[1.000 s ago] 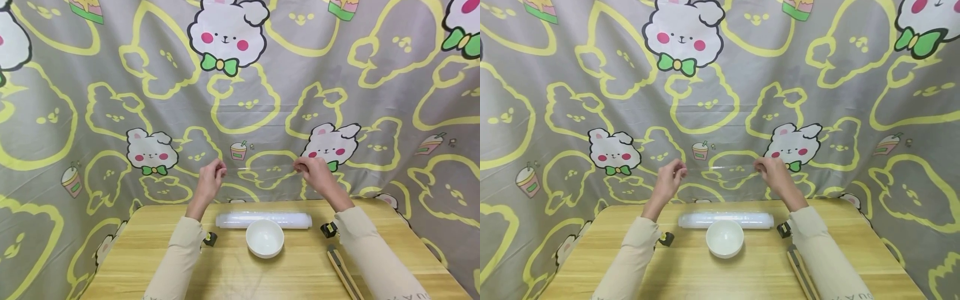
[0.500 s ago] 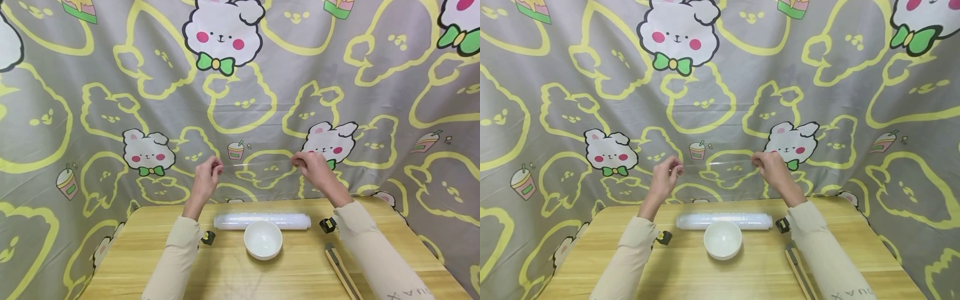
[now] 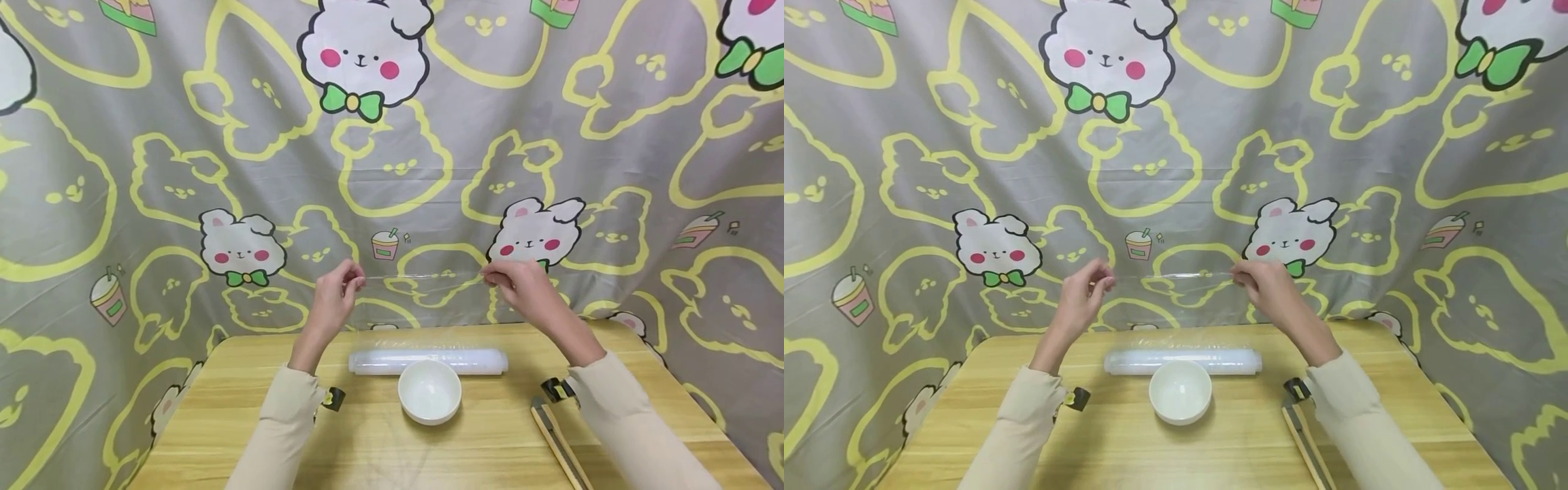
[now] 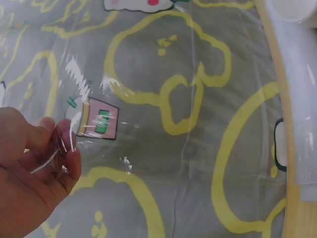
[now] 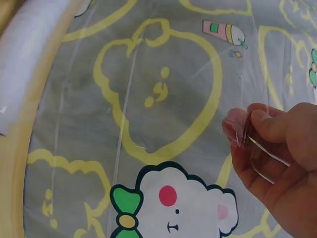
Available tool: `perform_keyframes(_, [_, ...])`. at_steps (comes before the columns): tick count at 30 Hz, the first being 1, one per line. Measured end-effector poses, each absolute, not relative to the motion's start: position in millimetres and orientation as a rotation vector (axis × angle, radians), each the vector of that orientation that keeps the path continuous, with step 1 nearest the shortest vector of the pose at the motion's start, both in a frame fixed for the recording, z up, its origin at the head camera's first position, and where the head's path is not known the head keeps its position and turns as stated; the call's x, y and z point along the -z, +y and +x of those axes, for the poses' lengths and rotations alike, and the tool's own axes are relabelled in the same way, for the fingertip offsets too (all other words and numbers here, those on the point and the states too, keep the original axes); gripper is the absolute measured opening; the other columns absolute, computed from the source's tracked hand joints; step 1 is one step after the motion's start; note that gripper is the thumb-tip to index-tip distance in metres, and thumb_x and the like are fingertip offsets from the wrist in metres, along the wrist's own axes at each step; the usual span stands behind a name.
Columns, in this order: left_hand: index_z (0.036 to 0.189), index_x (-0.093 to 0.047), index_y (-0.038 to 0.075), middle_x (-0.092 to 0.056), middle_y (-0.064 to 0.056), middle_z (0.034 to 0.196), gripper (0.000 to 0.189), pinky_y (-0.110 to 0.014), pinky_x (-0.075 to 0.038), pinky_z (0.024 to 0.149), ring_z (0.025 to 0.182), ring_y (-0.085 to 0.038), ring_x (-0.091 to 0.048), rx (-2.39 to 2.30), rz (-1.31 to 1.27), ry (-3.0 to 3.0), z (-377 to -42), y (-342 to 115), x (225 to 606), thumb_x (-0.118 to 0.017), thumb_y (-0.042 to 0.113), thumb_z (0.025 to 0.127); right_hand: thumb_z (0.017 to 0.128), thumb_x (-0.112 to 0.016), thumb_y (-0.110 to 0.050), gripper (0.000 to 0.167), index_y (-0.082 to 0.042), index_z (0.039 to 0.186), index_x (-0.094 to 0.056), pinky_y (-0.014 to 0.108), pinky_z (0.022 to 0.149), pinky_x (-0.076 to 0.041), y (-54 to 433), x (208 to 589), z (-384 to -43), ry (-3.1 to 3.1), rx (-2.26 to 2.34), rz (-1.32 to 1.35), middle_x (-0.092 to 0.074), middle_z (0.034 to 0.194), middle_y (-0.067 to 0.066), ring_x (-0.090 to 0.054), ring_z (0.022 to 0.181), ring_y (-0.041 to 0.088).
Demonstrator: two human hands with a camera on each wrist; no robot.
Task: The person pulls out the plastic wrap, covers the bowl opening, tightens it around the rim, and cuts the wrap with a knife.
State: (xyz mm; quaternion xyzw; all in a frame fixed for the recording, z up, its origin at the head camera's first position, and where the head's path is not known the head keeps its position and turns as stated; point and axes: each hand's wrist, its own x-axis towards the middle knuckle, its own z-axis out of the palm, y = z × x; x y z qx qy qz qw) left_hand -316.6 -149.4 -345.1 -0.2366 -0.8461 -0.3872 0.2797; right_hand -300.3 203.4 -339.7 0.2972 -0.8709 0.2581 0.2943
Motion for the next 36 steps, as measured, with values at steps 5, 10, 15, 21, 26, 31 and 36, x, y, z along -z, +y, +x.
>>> perform_keyframes(5, [0.092,-0.063,0.004,-0.07,-0.009,0.085,0.008,-0.027,-0.056,0.063,0.079,-0.023,-0.069,1.031,-0.662,-2.258,-304.5,-153.5,347.5,-0.066,-0.002,0.097,0.092,-0.07,0.008,0.016,-0.006,0.098,-0.075,0.031,0.06,-0.058,205.2,343.7,-278.9,-2.287,-0.687,0.796,-0.077,0.088,0.002,-0.071,0.074,0.014])
perform_keyframes(10, [0.092,-0.064,0.004,-0.071,-0.01,0.085,0.008,-0.027,-0.054,0.061,0.08,-0.025,-0.071,1.014,-0.664,-2.245,-288.9,-158.8,352.8,-0.067,-0.003,0.096,0.086,-0.076,0.008,0.019,-0.008,0.096,-0.076,0.028,0.059,-0.055,204.3,348.1,-261.3,-2.217,-0.636,0.862,-0.075,0.088,-0.001,-0.064,0.071,0.008])
perform_keyframes(15, [0.093,-0.066,0.005,-0.07,-0.006,0.088,0.007,-0.03,-0.057,0.064,0.081,-0.019,-0.071,1.009,-0.679,-2.256,-273.1,-163.1,357.9,-0.067,-0.002,0.096,0.083,-0.078,0.011,0.025,-0.011,0.096,-0.075,0.015,0.059,-0.045,204.7,353.6,-247.4,-2.163,-0.64,0.912,-0.069,0.087,-0.006,-0.054,0.069,0.004])
perform_keyframes(21, [0.093,-0.067,0.006,-0.068,-0.004,0.09,0.01,-0.032,-0.061,0.072,0.08,-0.017,-0.065,0.992,-0.727,-2.235,-259.5,-167.4,365.6,-0.069,-0.003,0.094,0.08,-0.079,0.014,0.032,-0.013,0.097,-0.075,0.011,0.058,-0.04,205.9,360.3,-233.5,-2.136,-0.694,0.938,-0.065,0.089,-0.008,-0.051,0.07,0.003])
perform_keyframes(26, [0.092,-0.067,0.01,-0.067,0.001,0.088,0.015,-0.029,-0.061,0.072,0.082,-0.011,-0.065,0.991,-0.77,-2.234,-246.8,-174.3,372.5,-0.071,-0.005,0.092,0.076,-0.08,0.017,0.04,-0.014,0.101,-0.075,0.011,0.06,-0.044,209.1,368.4,-223.8,-2.111,-0.729,0.999,-0.068,0.092,-0.007,-0.057,0.074,0.005])
perform_keyframes(31, [0.092,-0.068,0.011,-0.067,0.004,0.089,0.018,-0.028,-0.059,0.069,0.083,-0.009,-0.064,0.979,-0.88,-2.225,-235.3,-184.2,378.6,-0.071,-0.007,0.091,0.071,-0.08,0.02,0.049,-0.013,0.106,-0.074,0.012,0.063,-0.049,212.8,374.3,-212.6,-2.092,-0.749,1.064,-0.07,0.094,-0.006,-0.065,0.078,0.009])
perform_keyframes(36, [0.094,-0.069,0.013,-0.067,0.008,0.093,0.02,-0.026,-0.056,0.063,0.083,-0.009,-0.065,1.023,-1.006,-2.262,-226.0,-191.1,381.2,-0.07,-0.006,0.092,0.08,-0.078,0.013,0.042,-0.017,0.109,-0.073,0.011,0.066,-0.05,217.3,380.4,-196.5,-2.15,-0.774,1.088,-0.069,0.097,-0.011,-0.065,0.08,0.004])
